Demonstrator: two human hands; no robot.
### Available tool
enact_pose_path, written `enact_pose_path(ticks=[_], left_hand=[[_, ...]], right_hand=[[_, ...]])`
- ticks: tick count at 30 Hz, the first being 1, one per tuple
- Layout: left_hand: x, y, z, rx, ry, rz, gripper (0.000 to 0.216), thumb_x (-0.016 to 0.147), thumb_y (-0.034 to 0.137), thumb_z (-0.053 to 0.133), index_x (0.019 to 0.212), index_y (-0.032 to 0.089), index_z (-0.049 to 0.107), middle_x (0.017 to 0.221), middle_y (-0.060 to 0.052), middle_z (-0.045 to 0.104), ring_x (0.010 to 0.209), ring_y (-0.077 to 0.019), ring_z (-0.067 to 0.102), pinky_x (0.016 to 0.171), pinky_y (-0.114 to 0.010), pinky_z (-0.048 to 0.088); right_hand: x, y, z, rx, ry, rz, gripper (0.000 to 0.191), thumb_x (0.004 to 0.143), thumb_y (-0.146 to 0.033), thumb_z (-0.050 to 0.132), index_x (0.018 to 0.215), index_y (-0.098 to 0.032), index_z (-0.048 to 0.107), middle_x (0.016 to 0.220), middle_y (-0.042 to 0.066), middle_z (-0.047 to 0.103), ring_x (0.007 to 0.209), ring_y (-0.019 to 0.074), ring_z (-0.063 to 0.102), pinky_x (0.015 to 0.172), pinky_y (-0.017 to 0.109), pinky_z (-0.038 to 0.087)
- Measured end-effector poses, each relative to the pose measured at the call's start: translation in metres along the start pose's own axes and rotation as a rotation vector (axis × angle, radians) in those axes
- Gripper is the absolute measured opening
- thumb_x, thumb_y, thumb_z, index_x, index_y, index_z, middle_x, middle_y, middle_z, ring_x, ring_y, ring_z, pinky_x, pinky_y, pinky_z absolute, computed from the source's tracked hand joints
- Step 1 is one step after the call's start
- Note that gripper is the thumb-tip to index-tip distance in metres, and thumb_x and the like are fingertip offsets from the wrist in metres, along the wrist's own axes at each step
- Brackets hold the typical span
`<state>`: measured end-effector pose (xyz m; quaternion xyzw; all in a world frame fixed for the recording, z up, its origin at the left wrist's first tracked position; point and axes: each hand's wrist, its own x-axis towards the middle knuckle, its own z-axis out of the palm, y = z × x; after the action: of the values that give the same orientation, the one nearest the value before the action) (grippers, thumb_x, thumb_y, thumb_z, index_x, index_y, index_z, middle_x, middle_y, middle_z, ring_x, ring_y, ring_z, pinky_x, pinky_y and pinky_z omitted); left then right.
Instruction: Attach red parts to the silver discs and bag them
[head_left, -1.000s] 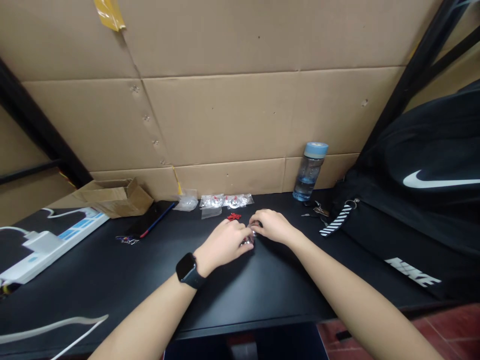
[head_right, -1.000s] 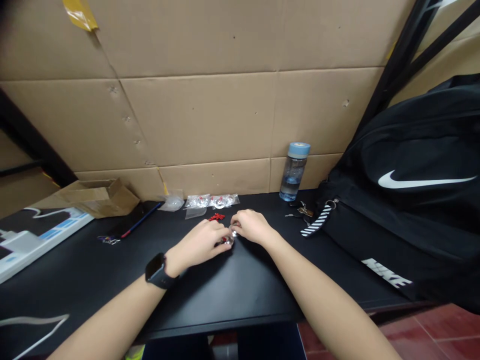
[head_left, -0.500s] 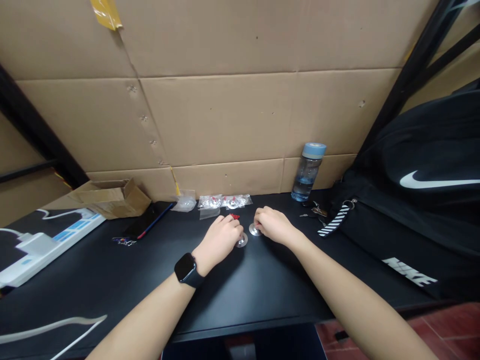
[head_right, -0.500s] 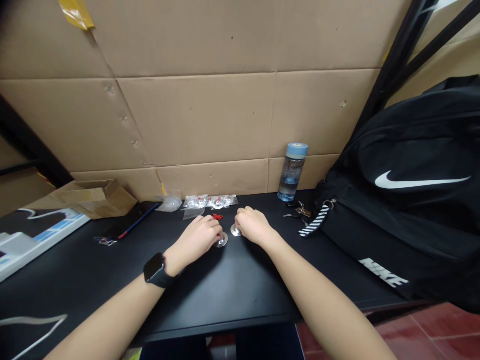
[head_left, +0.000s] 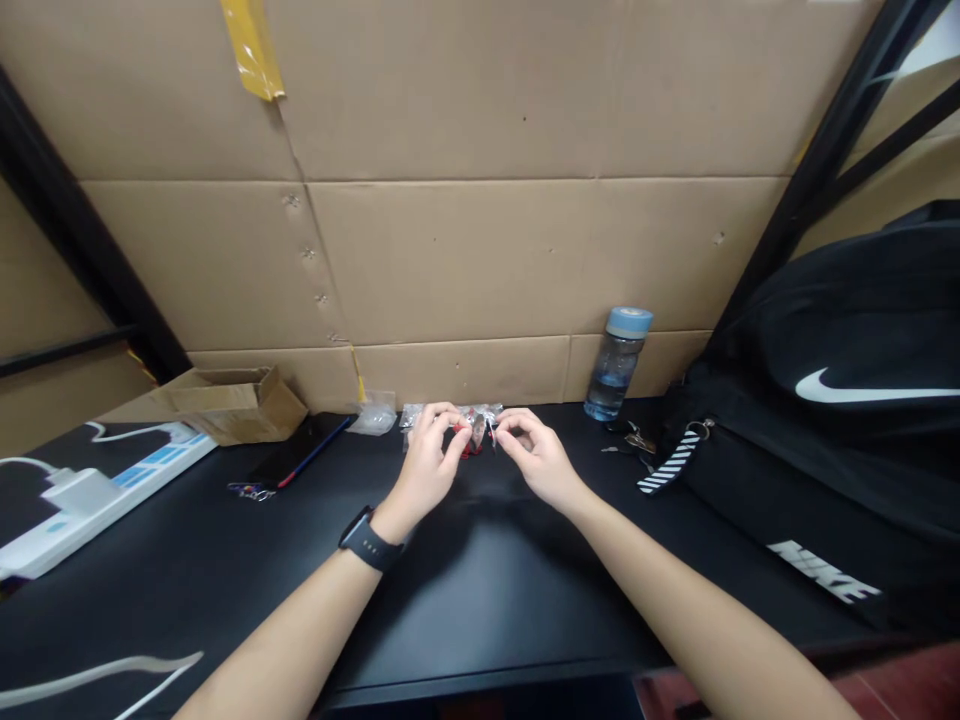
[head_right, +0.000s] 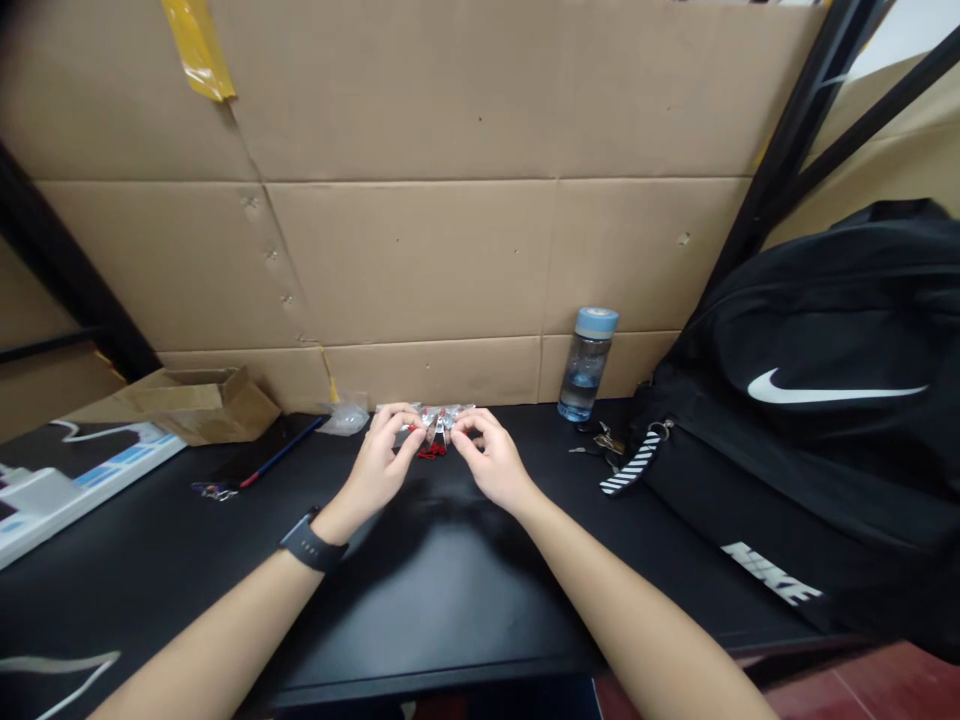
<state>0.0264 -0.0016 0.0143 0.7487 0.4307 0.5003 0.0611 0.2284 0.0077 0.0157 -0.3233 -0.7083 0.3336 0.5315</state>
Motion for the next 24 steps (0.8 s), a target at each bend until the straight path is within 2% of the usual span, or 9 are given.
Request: enact_pose_path(ticks=[4, 7, 11, 14, 17, 20, 22, 24], left_hand=[[-0.006, 0.007, 0.011, -0.075, -0.012, -0.018, 0.014, 0.100, 0.031, 0.054, 0.095, 0.022, 0.063, 0.110, -0.006, 0.059, 0.111, -0.0219, 0.057, 0.103, -0.037, 0.042], [-0.009, 0.007, 0.014, -0.093, -0.033, -0.041, 0.015, 0.101, 0.031, 0.053, 0.094, 0.022, 0.064, 0.108, -0.006, 0.060, 0.109, -0.0215, 0.058, 0.102, -0.037, 0.043], [-0.009, 0.003, 0.014, -0.069, -0.021, -0.041, 0.014, 0.100, 0.031, 0.055, 0.094, 0.022, 0.065, 0.108, -0.006, 0.060, 0.109, -0.0217, 0.058, 0.102, -0.038, 0.043], [-0.008, 0.003, 0.014, -0.040, -0.057, -0.041, 0.016, 0.100, 0.032, 0.055, 0.094, 0.022, 0.066, 0.108, -0.006, 0.060, 0.111, -0.0220, 0.058, 0.102, -0.039, 0.043], [-0.003, 0.004, 0.007, 0.016, -0.096, -0.035, 0.018, 0.100, 0.035, 0.054, 0.097, 0.022, 0.065, 0.111, -0.007, 0.062, 0.114, -0.0232, 0.058, 0.103, -0.040, 0.043], [0.004, -0.005, -0.013, 0.115, -0.231, -0.021, 0.024, 0.102, 0.040, 0.049, 0.101, 0.022, 0.064, 0.108, -0.006, 0.066, 0.108, -0.0229, 0.061, 0.099, -0.039, 0.045], [0.005, -0.019, -0.028, 0.238, -0.455, -0.016, 0.028, 0.102, 0.043, 0.046, 0.100, 0.022, 0.066, 0.106, -0.006, 0.069, 0.103, -0.0237, 0.064, 0.094, -0.038, 0.047], [0.004, -0.036, -0.038, 0.427, -0.552, -0.072, 0.029, 0.098, 0.042, 0.051, 0.114, 0.023, 0.066, 0.124, -0.009, 0.067, 0.117, -0.0287, 0.061, 0.099, -0.043, 0.046]], right_hand=[[-0.007, -0.003, 0.011, 0.265, 0.008, 0.153, 0.027, 0.091, -0.047, 0.067, 0.090, -0.020, 0.060, 0.122, 0.007, 0.061, 0.092, 0.0181, 0.068, 0.076, 0.032, 0.059], [-0.010, -0.011, 0.014, 0.403, -0.005, 0.269, 0.031, 0.088, -0.048, 0.071, 0.090, -0.020, 0.057, 0.119, 0.006, 0.063, 0.083, 0.0160, 0.072, 0.072, 0.031, 0.060], [-0.010, -0.015, 0.011, 0.456, -0.052, 0.357, 0.034, 0.083, -0.044, 0.077, 0.100, -0.023, 0.056, 0.111, 0.003, 0.065, 0.077, 0.0162, 0.075, 0.066, 0.027, 0.059], [-0.009, -0.012, 0.011, 0.500, -0.041, 0.366, 0.041, 0.082, -0.038, 0.079, 0.115, -0.027, 0.059, 0.116, 0.004, 0.066, 0.080, 0.0162, 0.075, 0.069, 0.027, 0.059], [-0.009, -0.009, 0.011, 0.541, -0.042, 0.413, 0.039, 0.081, -0.033, 0.078, 0.117, -0.025, 0.066, 0.120, 0.006, 0.066, 0.081, 0.0158, 0.074, 0.072, 0.027, 0.059], [-0.007, -0.009, 0.007, 0.546, -0.010, 0.487, 0.037, 0.080, -0.027, 0.076, 0.116, -0.023, 0.070, 0.119, 0.008, 0.067, 0.080, 0.0159, 0.074, 0.071, 0.027, 0.057], [-0.005, -0.009, 0.004, 0.509, 0.002, 0.519, 0.039, 0.078, -0.025, 0.075, 0.117, -0.024, 0.071, 0.120, 0.008, 0.067, 0.080, 0.0157, 0.074, 0.071, 0.028, 0.058], [-0.004, -0.006, 0.001, 0.432, -0.007, 0.507, 0.043, 0.076, -0.024, 0.076, 0.119, -0.025, 0.071, 0.124, 0.008, 0.065, 0.081, 0.0152, 0.072, 0.072, 0.029, 0.058]])
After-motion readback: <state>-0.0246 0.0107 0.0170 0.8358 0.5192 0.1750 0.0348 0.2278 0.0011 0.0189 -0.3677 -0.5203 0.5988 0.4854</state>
